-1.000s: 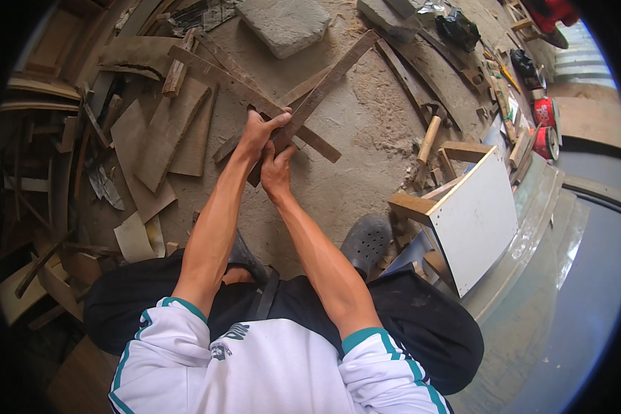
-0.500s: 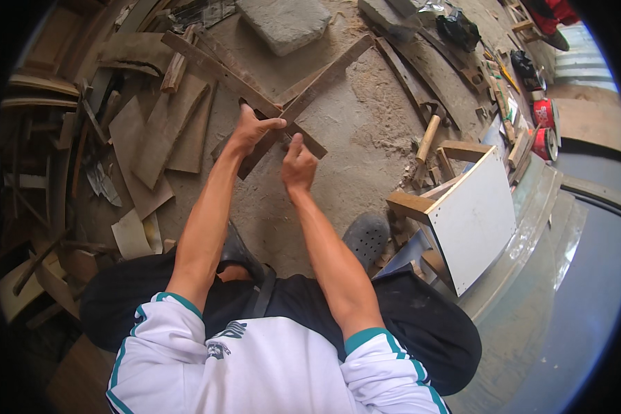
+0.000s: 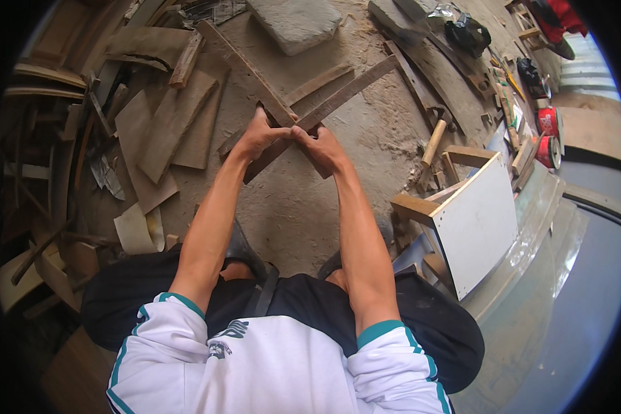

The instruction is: The person assembles a small wooden frame on the floor using several thin wooden strips. They align the pieces, hammer nails into the joints, and repeatedly adjust the frame to ensure stability.

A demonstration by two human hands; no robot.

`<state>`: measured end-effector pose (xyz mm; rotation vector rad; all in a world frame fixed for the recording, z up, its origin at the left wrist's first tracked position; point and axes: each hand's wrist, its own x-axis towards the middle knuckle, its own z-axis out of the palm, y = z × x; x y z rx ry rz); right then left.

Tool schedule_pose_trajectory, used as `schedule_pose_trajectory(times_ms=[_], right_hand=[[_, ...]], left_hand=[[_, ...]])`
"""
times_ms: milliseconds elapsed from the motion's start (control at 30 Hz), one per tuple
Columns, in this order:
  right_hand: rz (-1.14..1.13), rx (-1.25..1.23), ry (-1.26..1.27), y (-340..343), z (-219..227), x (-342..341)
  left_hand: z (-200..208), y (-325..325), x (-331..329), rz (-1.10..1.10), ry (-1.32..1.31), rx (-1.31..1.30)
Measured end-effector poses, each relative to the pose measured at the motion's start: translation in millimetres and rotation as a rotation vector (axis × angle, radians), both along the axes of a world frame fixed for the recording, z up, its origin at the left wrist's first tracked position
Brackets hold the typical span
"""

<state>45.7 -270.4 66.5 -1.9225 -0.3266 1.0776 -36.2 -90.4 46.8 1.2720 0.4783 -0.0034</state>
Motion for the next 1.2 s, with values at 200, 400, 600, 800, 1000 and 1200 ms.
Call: schedule_pose_trajectory(times_ms=[200,400,600,800,1000,1200], right_hand=[[-0.077,0.171,0.169,-4,-23,-13],[-0.202,0.332,0.137,1,-34,-22],[-0.318,0.425,0.117,1,-48,-23],[-0.3,0.384,0.105,-3,-51,-19],[-0.353,0.357,0.11,-13,-36,-13],[-0.451,0.345,0.054,-25,-28,-2]], left_hand=[[-4,-2,-8,-0.05,0.001,0.012],[3,2,-8,-0.082,0.027,-0.002],[9,9,-6,-0.066,0.147,-0.053],[-5,15,-3,-0.006,0.116,-0.19],[-1,26,1,0.308,0.192,-0.087],[-61,69,-17,0.392,0.351,0.643]])
